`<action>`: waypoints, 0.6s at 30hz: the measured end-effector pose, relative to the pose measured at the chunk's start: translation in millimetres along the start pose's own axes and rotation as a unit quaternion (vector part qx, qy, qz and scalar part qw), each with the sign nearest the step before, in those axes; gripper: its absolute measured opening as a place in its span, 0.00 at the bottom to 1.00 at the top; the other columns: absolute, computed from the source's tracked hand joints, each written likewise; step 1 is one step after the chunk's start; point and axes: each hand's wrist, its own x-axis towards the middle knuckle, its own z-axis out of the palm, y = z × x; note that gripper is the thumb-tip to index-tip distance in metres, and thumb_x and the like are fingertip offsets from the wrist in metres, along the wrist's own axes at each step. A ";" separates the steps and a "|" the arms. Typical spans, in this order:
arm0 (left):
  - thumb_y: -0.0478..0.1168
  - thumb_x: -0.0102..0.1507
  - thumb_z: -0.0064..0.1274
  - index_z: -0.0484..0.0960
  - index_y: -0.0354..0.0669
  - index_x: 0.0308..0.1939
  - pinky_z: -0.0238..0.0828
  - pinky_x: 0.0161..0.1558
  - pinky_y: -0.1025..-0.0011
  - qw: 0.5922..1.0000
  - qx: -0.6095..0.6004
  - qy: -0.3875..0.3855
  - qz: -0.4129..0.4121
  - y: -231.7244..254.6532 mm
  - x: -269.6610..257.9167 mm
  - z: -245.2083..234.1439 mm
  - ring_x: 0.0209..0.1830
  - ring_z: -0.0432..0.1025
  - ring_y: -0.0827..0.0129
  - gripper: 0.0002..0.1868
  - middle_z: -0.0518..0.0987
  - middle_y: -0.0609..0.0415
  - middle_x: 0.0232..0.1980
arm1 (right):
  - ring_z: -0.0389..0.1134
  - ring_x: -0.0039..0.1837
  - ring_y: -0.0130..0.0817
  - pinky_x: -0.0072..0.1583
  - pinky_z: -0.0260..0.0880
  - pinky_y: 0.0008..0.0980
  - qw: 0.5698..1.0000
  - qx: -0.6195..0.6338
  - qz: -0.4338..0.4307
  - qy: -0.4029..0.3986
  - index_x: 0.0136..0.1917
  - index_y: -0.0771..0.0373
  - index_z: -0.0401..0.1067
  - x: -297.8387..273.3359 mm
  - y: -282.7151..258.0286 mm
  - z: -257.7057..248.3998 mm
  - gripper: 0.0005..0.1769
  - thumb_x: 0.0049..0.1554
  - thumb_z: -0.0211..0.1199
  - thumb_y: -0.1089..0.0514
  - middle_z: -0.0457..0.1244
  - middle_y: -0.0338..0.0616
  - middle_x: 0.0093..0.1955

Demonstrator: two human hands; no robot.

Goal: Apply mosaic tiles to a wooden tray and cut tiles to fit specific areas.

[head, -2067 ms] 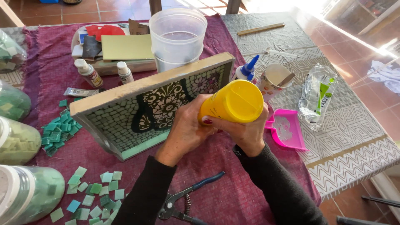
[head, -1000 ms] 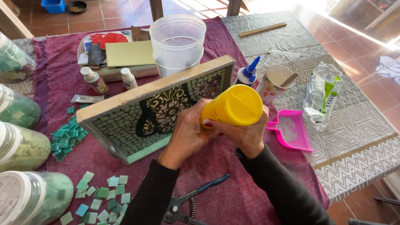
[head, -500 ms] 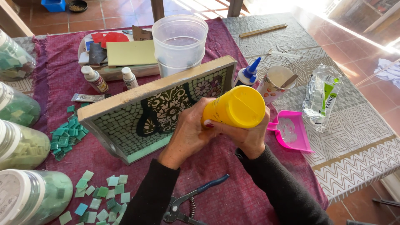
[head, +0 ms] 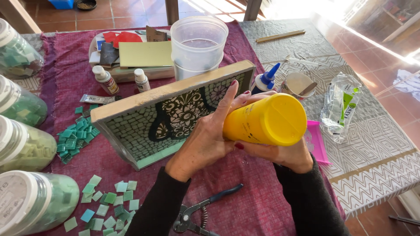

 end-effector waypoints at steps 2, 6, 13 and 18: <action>0.26 0.44 0.67 0.38 0.53 0.81 0.73 0.70 0.56 1.000 0.001 -0.015 -0.012 3.8 0.1 -0.3 0.72 0.74 0.52 0.70 0.71 0.53 0.78 | 0.69 0.63 0.37 0.69 0.70 0.34 0.999 -0.021 0.031 0.011 0.65 0.63 0.67 -1.9 -0.7 -4.2 0.45 0.34 0.79 0.64 0.65 0.45 0.64; 0.26 0.47 0.67 0.46 0.46 0.80 0.66 0.75 0.61 0.999 -0.024 -0.031 -0.012 9.8 1.4 -4.2 0.77 0.67 0.53 0.63 0.64 0.47 0.80 | 0.66 0.64 0.38 0.72 0.67 0.40 0.999 -0.027 -0.021 0.039 0.62 0.61 0.67 3.5 -2.6 -3.6 0.40 0.36 0.76 0.61 0.63 0.45 0.62; 0.26 0.50 0.65 0.64 0.39 0.73 0.68 0.72 0.63 0.999 -0.034 -0.013 -0.014 -0.2 3.0 -7.1 0.70 0.72 0.56 0.47 0.72 0.49 0.74 | 0.73 0.54 0.37 0.56 0.77 0.31 0.991 0.058 0.116 0.036 0.65 0.67 0.67 -2.3 5.5 3.9 0.42 0.37 0.76 0.70 0.69 0.48 0.56; 0.26 0.48 0.66 0.66 0.43 0.73 0.71 0.68 0.64 0.999 -0.016 -0.005 -0.043 -11.0 0.7 1.9 0.65 0.76 0.58 0.48 0.76 0.51 0.70 | 0.74 0.51 0.38 0.54 0.78 0.32 0.988 0.051 0.138 0.041 0.62 0.68 0.68 -2.2 23.3 -0.2 0.38 0.37 0.76 0.70 0.70 0.49 0.54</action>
